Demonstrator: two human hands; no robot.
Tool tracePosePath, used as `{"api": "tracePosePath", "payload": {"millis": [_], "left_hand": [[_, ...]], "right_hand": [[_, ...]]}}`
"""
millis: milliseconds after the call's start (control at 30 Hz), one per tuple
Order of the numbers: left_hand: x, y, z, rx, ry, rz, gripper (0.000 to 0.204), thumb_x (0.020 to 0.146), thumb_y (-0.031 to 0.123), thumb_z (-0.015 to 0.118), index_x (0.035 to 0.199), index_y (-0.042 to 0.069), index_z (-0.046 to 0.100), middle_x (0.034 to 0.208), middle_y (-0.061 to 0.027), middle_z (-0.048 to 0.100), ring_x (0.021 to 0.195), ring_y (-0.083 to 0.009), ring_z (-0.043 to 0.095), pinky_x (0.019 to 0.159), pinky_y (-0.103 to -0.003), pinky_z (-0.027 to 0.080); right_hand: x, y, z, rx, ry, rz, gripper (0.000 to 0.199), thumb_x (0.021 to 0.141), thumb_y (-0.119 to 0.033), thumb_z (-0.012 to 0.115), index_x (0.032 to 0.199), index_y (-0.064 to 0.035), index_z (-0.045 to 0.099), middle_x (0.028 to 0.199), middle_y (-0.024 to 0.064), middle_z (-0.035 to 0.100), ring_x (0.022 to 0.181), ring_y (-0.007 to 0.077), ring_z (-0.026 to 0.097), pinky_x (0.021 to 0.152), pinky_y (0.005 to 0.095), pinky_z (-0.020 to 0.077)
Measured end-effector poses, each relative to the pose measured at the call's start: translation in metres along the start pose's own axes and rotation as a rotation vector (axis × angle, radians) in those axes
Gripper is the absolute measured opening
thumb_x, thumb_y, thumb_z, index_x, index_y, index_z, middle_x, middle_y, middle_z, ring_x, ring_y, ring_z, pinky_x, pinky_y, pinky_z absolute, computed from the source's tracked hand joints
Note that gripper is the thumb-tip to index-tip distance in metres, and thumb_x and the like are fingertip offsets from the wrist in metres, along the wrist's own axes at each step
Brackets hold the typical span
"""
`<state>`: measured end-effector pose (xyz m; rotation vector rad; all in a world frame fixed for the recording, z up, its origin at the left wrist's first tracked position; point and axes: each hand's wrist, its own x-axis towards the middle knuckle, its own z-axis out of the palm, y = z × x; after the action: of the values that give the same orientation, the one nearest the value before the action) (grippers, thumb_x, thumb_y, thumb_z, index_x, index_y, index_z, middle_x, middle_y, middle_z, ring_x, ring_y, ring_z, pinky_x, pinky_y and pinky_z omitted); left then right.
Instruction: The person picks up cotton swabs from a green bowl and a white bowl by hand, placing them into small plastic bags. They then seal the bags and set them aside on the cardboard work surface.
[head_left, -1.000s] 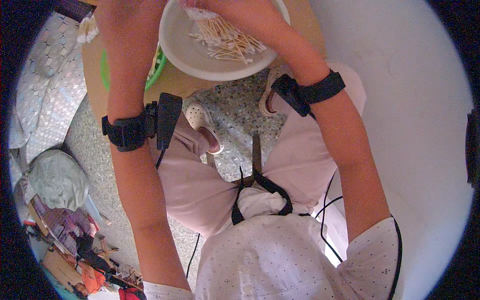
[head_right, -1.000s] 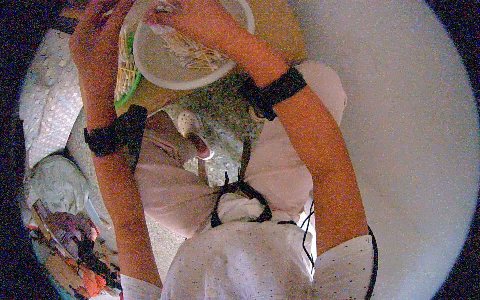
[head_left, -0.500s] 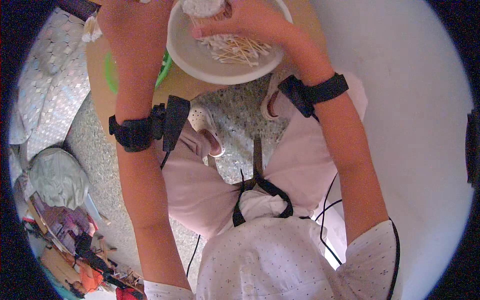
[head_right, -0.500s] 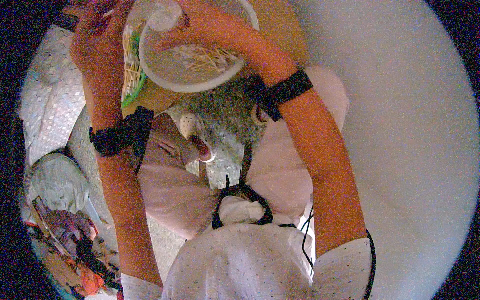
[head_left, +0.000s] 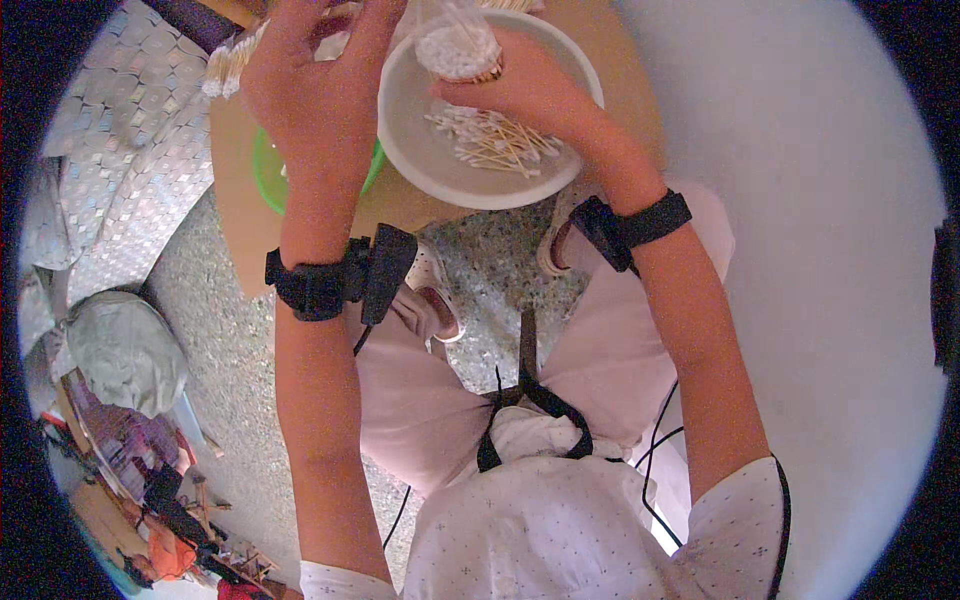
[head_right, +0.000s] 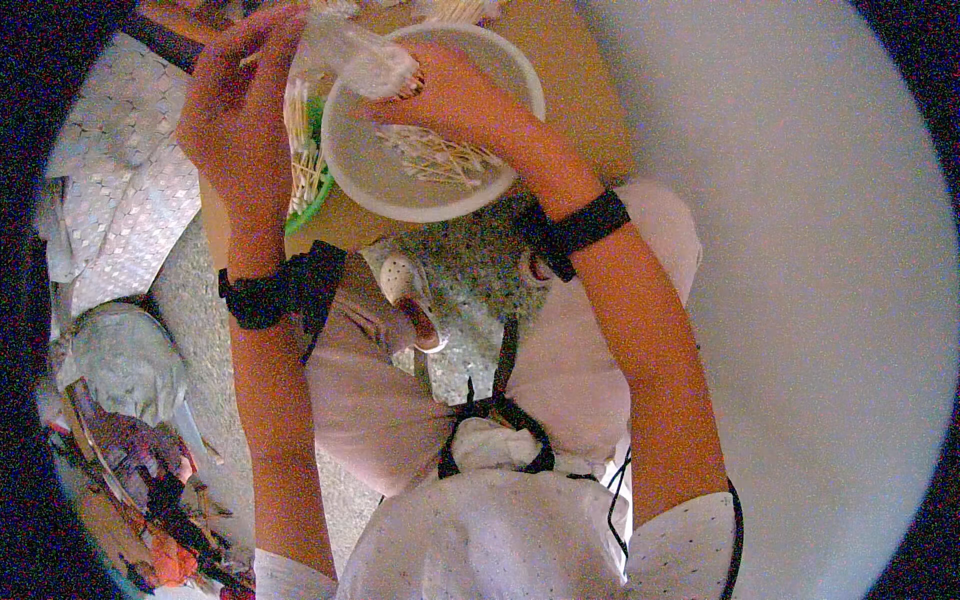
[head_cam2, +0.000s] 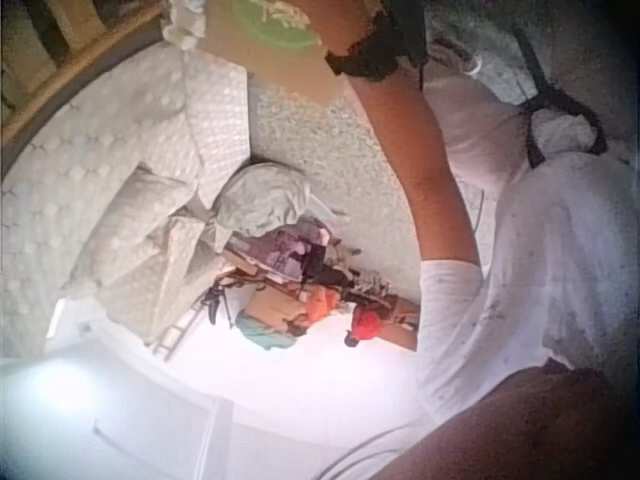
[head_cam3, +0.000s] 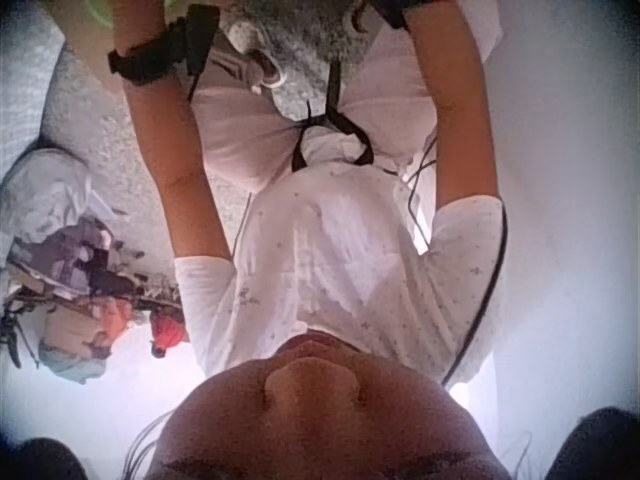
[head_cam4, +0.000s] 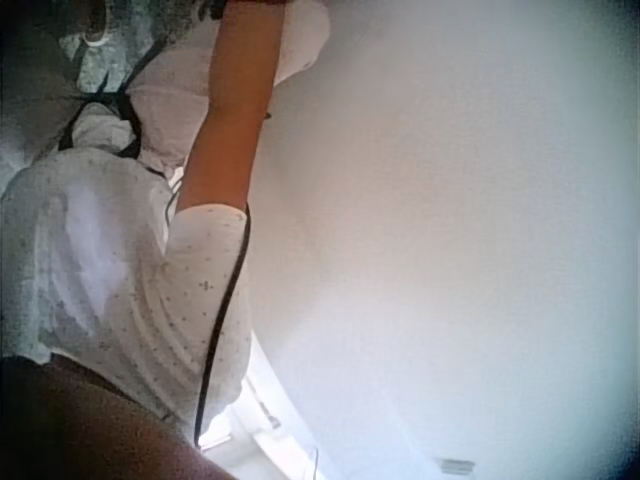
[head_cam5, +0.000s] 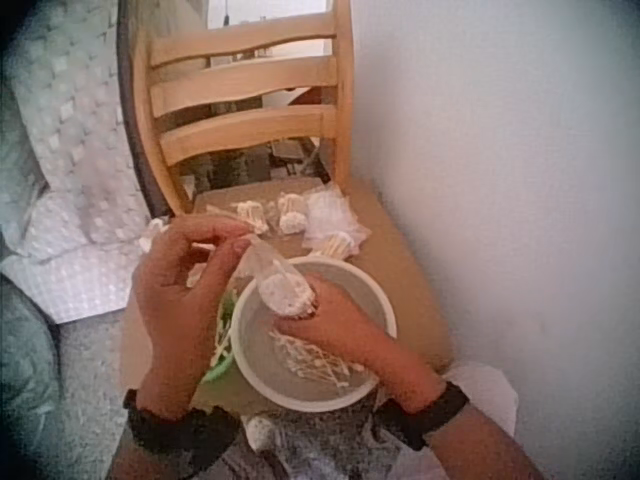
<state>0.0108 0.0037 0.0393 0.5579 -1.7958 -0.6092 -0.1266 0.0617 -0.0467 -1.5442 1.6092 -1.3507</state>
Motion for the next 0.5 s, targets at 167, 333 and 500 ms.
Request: {"api": "tracePosePath", "payload": {"millis": [167,333,500], "left_hand": [[0.006,0.01,-0.005,-0.062,-0.032,-0.133,0.008,0.084,0.005,0.064,0.092,0.002,0.064,0.089,-0.0043,0.064,0.081,-0.0109,0.059,0.069,-0.024,0.046],[0.006,-0.001,-0.006,-0.051,0.032,-0.05,0.01,0.086,0.009,0.063,0.092,0.001,0.064,0.087,-0.0034,0.063,0.081,-0.0095,0.058,0.071,-0.023,0.046],[0.015,-0.025,-0.015,-0.109,0.047,-0.284,0.02,0.085,0.013,0.062,0.101,0.001,0.061,0.092,-0.0094,0.064,0.085,-0.0172,0.061,0.075,-0.028,0.047]], "right_hand": [[0.003,0.0,-0.002,-0.085,-0.028,0.002,0.045,0.068,-0.032,0.076,0.102,-0.005,0.063,0.095,0.0108,0.068,0.087,0.0261,0.065,0.08,0.037,0.0493],[0.0,-0.008,-0.003,-0.065,-0.009,0.043,0.046,0.069,-0.032,0.075,0.105,-0.0063,0.063,0.096,0.0108,0.068,0.086,0.0279,0.065,0.08,0.0378,0.0495],[0.0,0.002,-0.009,-0.138,-0.054,0.087,0.048,0.072,-0.032,0.073,0.109,-0.005,0.061,0.099,0.0112,0.066,0.091,0.0248,0.062,0.084,0.0351,0.047]]}}
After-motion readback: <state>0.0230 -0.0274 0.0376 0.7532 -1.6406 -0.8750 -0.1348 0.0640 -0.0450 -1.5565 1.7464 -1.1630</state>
